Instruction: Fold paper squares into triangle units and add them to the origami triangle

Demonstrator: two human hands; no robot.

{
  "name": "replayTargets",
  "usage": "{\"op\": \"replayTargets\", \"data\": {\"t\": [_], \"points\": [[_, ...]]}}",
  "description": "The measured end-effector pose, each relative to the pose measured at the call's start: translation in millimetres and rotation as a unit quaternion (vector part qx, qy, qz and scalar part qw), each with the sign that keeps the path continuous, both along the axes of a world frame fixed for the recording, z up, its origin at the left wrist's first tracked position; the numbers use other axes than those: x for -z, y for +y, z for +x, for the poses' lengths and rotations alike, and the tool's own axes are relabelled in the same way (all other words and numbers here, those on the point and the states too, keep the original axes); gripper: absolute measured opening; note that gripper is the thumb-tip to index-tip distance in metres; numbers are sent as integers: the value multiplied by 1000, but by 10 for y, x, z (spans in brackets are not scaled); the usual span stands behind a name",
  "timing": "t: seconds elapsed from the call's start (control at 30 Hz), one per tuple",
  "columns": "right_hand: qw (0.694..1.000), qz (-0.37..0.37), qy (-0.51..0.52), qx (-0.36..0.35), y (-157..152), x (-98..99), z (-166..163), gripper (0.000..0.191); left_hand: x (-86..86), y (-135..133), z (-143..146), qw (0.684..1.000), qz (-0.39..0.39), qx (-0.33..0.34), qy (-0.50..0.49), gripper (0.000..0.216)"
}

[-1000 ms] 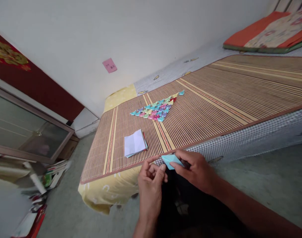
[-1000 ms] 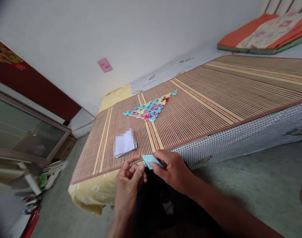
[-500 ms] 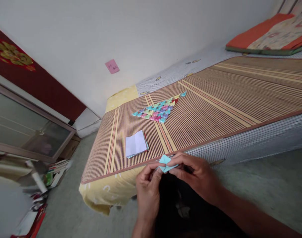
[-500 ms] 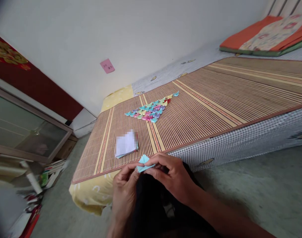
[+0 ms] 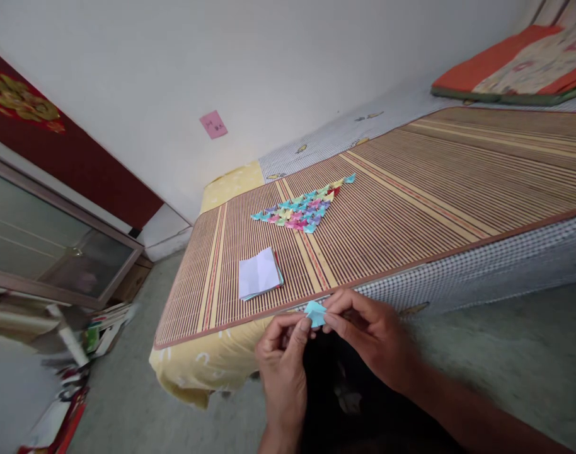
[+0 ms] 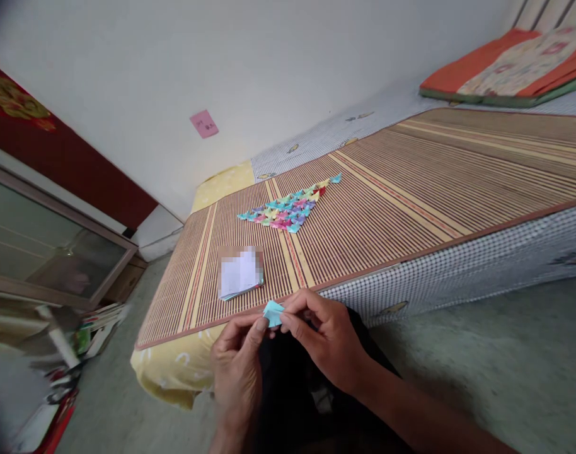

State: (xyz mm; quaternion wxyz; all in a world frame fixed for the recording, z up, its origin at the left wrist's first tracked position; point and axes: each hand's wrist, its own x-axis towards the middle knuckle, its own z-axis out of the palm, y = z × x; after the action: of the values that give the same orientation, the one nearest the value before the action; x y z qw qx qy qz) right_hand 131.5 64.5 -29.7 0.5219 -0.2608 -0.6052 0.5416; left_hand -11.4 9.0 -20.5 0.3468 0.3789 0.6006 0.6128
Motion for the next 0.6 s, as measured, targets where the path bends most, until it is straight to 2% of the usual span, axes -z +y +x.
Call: {"op": "replayTargets", "data": {"t": [0.2,0.37,0.6], "points": [[1000,4,-8,5,-14,-2,-9,16,-40,-11,26,999,-10,-14,39,23],[1000,18,-19,10,-29,37,-21,15,-10,-38,29,997,-11,-25,68,22],[1000,4,-25,18,-29,67,-46,15,3,-49,66,997,-5,-42,62,22]]}}
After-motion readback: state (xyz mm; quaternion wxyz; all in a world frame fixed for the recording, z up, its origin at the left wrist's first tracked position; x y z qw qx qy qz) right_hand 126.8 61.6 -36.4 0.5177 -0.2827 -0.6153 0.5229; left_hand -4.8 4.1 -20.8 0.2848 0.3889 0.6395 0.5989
